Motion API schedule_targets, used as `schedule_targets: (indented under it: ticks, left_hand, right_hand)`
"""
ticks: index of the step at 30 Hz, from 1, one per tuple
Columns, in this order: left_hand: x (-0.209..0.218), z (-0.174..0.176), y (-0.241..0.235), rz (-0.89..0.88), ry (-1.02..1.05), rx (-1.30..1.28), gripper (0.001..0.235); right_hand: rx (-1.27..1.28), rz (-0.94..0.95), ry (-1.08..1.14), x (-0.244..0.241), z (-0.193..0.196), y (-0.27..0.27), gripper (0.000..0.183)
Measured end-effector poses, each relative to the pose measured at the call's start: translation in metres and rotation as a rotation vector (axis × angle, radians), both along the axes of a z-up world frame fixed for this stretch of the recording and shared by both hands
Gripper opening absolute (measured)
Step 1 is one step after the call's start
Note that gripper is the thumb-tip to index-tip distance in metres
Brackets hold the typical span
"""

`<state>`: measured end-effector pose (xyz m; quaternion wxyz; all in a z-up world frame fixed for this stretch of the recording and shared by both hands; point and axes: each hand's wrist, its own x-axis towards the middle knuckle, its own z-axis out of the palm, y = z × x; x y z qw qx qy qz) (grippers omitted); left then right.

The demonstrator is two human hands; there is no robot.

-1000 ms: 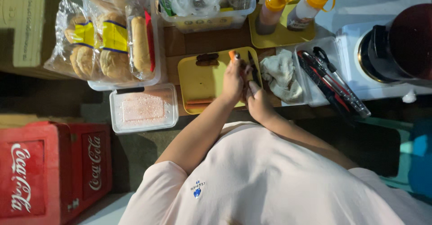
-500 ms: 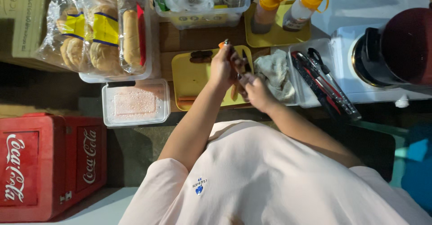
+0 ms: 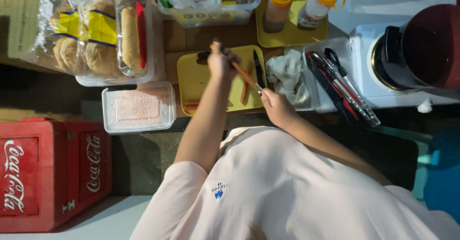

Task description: The person retrieves sausages from a plastic container and places them on a yellow cutting board. Using a knife, the person slices the sausages into smaller pieces. The sliced pieces remain on the cutting board.

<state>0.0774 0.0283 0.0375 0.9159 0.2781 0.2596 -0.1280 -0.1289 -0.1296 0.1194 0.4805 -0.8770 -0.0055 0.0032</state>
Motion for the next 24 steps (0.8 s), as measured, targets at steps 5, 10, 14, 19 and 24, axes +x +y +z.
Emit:
schedule_targets:
  ticks: [5, 10, 14, 19, 24]
  left_hand:
    - [0.043, -0.033, 0.045, -0.018, -0.091, 0.303, 0.032]
    - [0.013, -0.103, -0.015, -0.686, -0.249, 1.255, 0.052]
    - [-0.019, -0.115, -0.044, -0.878, -0.967, 2.160, 0.044]
    - [-0.047, -0.083, -0.046, -0.508, -0.556, 1.572, 0.051]
    - [-0.059, -0.048, -0.030, -0.532, -0.528, 1.406, 0.053]
  right_hand:
    - [-0.098, -0.102, -0.019, -0.029, -0.005, -0.049, 0.018]
    - [-0.451, -0.305, -0.036, 0.009, -0.042, -0.085, 0.021]
    - [-0.577, -0.380, 0.225, 0.032, -0.061, -0.094, 0.023]
    - [-0.542, -0.342, 0.333, 0.024, -0.046, -0.097, 0.029]
    - [-0.691, -0.279, 0.151, 0.033, -0.028, -0.078, 0.035]
